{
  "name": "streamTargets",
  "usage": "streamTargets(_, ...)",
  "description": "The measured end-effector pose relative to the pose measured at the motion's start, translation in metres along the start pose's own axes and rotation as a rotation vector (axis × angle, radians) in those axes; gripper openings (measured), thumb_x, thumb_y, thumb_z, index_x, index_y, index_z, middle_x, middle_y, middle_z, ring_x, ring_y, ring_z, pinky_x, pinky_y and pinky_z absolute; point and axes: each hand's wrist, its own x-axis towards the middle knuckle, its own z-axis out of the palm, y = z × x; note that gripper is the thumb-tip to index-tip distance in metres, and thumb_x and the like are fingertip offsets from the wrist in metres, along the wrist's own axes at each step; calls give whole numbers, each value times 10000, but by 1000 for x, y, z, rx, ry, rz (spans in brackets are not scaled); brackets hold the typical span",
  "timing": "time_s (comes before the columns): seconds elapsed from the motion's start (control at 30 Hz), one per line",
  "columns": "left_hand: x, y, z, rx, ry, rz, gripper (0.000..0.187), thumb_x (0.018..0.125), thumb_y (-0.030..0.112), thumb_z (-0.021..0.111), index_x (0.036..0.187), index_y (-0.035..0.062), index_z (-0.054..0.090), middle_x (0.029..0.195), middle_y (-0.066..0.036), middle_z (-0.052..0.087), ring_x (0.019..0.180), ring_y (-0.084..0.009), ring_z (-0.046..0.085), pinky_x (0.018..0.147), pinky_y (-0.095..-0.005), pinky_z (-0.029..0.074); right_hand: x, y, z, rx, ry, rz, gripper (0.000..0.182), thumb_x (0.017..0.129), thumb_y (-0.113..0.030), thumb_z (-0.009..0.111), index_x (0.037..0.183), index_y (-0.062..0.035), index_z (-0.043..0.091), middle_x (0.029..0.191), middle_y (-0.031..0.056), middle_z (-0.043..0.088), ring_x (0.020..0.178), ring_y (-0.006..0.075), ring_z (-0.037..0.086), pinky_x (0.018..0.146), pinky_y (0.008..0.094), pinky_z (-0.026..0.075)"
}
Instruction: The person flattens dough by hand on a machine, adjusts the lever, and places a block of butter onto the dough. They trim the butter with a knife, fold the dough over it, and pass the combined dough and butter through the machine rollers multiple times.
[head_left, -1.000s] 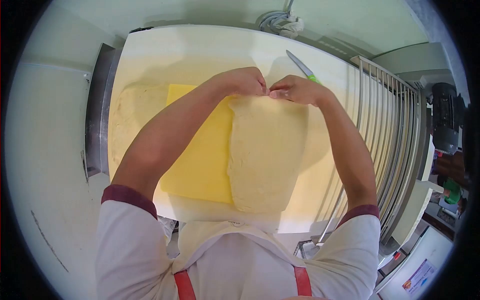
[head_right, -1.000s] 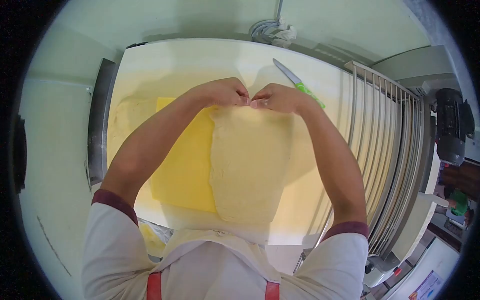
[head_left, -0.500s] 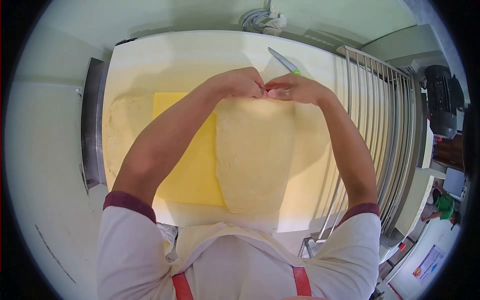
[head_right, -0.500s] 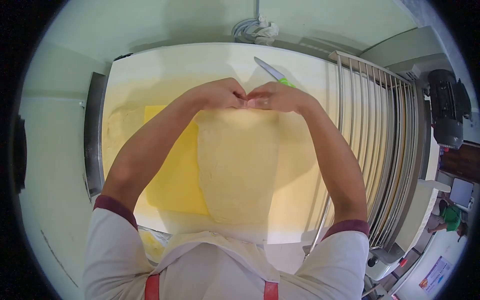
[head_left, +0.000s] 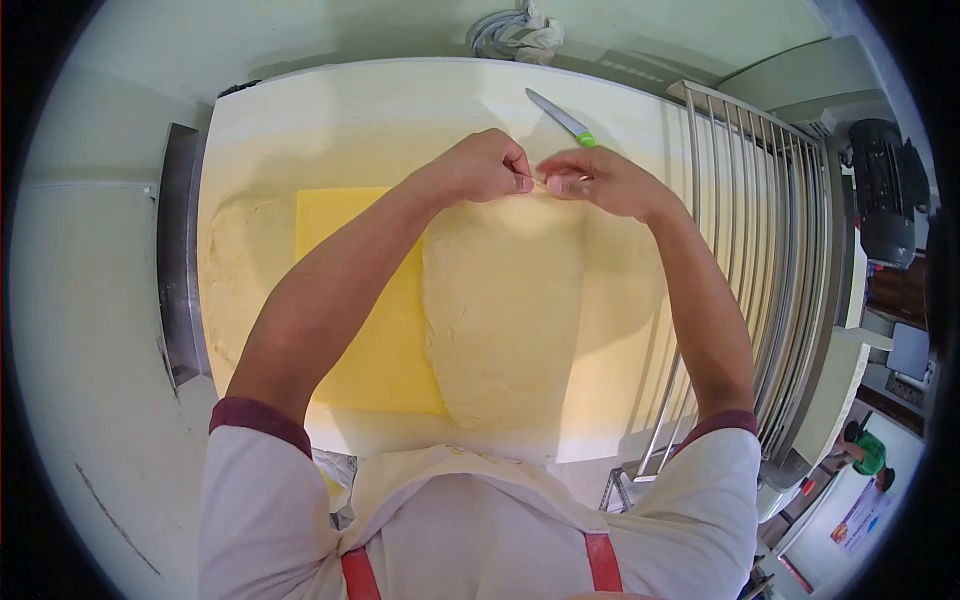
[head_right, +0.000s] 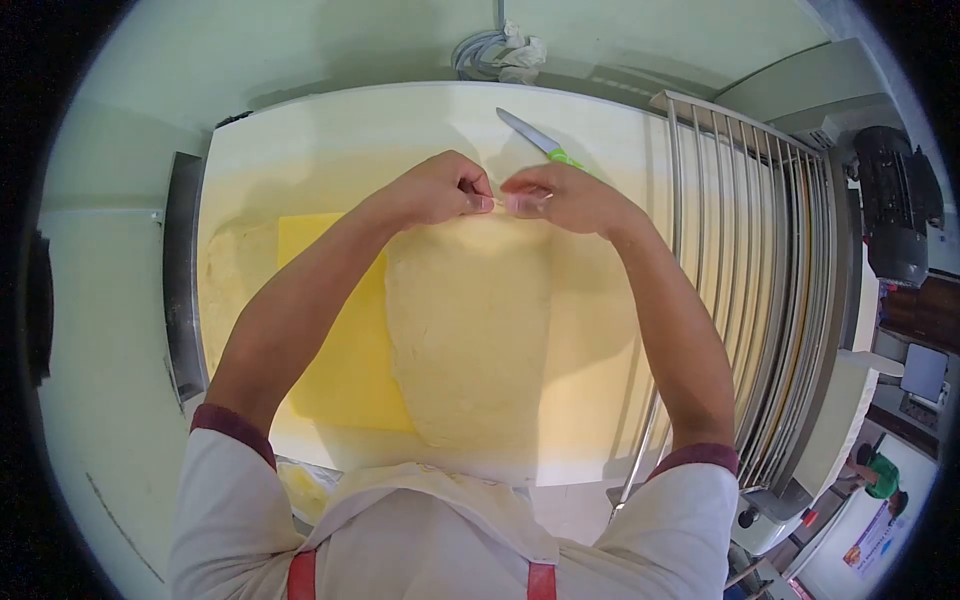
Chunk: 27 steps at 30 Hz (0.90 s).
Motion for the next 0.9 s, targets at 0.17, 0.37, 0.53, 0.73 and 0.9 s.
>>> streamTargets(0.17, 8, -14, 8, -47, 62, 61, 167, 840, 124, 670, 952, 6, 705, 836, -67, 687, 763, -138, 595, 707, -290, 468, 3, 3, 4, -93, 29, 141, 132, 860, -129, 671, 895, -2, 675, 764, 72, 668, 713, 155, 598, 673, 306, 469)
streamTargets(0.37, 18, 0, 12, 83, -9, 59, 208, 823, 154, 681, 965, 7, 718, 839, -106, 695, 777, -173, 620, 720, -316, 485, 1, 5, -6, -152, -22, 210, 130, 884, -111, 654, 948, 2, 670, 769, 29, 627, 723, 120, 539, 692, 290, 443)
streamTargets(0.53, 21, 11, 21, 124, 43, 9, 247, 824, 202, 689, 961, -1, 717, 832, -118, 695, 774, -175, 621, 718, -316, 487, -6, -5, -4, -317, 14, 312, 210, 921, -190, 624, 959, 9, 680, 813, 60, 658, 760, 131, 562, 707, 310, 454)
streamTargets(0.73, 48, 10, 29, 81, -57, 42, 221, 837, 182, 672, 963, 7, 722, 832, -99, 707, 789, -149, 628, 739, -315, 491, -54, 28, 22, 275, 703, 134, 285, 942, -179, 586, 1153, 9, 627, 943, 76, 671, 857, 135, 602, 765, 283, 472)
streamTargets(0.9, 62, 27, 49, 143, -103, 121, 203, 847, 153, 627, 952, 4, 717, 850, -82, 713, 812, -138, 625, 751, -306, 488, -149, 38, 116, 527, 1004, 166, 272, 977, -175, 560, 1163, 14, 619, 1006, 71, 647, 901, 130, 596, 804, 260, 478)
